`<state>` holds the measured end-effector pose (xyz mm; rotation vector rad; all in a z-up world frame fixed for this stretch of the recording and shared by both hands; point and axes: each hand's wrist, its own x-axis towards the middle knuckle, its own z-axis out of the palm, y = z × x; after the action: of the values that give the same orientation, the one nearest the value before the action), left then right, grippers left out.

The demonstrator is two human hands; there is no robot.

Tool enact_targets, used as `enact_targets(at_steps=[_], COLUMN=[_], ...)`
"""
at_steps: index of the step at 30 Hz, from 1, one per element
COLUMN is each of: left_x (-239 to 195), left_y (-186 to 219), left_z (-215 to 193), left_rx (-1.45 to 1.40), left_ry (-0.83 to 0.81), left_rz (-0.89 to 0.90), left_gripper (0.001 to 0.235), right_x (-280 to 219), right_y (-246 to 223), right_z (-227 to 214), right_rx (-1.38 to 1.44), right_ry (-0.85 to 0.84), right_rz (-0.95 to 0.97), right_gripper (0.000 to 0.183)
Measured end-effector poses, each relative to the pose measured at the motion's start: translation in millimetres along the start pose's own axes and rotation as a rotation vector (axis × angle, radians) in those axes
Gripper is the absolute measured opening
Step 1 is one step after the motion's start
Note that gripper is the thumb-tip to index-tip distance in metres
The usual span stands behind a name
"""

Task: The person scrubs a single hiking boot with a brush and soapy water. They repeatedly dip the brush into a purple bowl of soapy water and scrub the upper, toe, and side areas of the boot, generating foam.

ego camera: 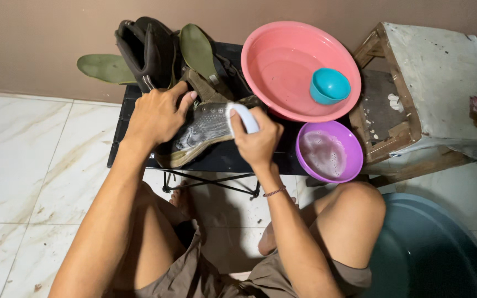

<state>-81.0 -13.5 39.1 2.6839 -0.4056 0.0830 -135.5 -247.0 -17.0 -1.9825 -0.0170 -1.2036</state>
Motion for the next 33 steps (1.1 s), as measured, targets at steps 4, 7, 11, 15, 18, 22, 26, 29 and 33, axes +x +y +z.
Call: enact_targets(at_steps=[4, 7, 11, 15, 18, 22, 26, 29, 33], left_x=[0.1, 1.3, 2.8, -1.0, -5.5, 1.4, 3.3, -0.4, 1.8], left_y=[-2.5, -4.0, -5.3, -7.2, -9.9, -22.3, -28.3, -28.4, -31.0], left_z=[1.8, 2.3, -1.5, -3.5, -9.0, -0.3, 5.5, -3.3, 0.2], left_rx=[-0.029, -0.041, -0.093, -0.152, -0.239, -0.283, -0.328, -0.405, -0.554], left_ry=[0.007, -0.001, -0.021, -0.007, -0.025, -0.028, -0.003, -0.019, -0.029], left_rz=[-0.001, -0.006, -0.006, 0.011, 0.013, 0.023, 0.022, 0.026, 0.053], left_gripper=[0.047, 0.048, 0.048, 0.046, 0.041, 0.044, 0.043, 0.037, 0.031], right_x=[5.5, -11.2, -34.5, -15.1, 5.9, -13.1, -43.9, -32.6, -2.1], right_y=[8.1, -17.2, -54.1, -30.7, 9.7, -28.5, -73.1, -54.3, -9.4], right_z=[-0.3, 18.8, 40.1, 18.8, -0.2, 25.2, 50.2, 39.9, 15.3], right_rx=[-0.064, -0.03, 0.091, 0.098, -0.082, -0.052, 0.123, 0.152, -0.001], right_ry=[0.082, 0.133, -0.001, -0.07, 0.086, 0.139, -0.05, -0.097, 0.048], right_rz=[0.012, 0.052, 0.071, -0.006, -0.003, 0.021, 0.051, 0.031, 0.002], right_gripper=[0.031, 0.029, 0.029, 0.027, 0.032, 0.029, 0.033, 0.032, 0.031])
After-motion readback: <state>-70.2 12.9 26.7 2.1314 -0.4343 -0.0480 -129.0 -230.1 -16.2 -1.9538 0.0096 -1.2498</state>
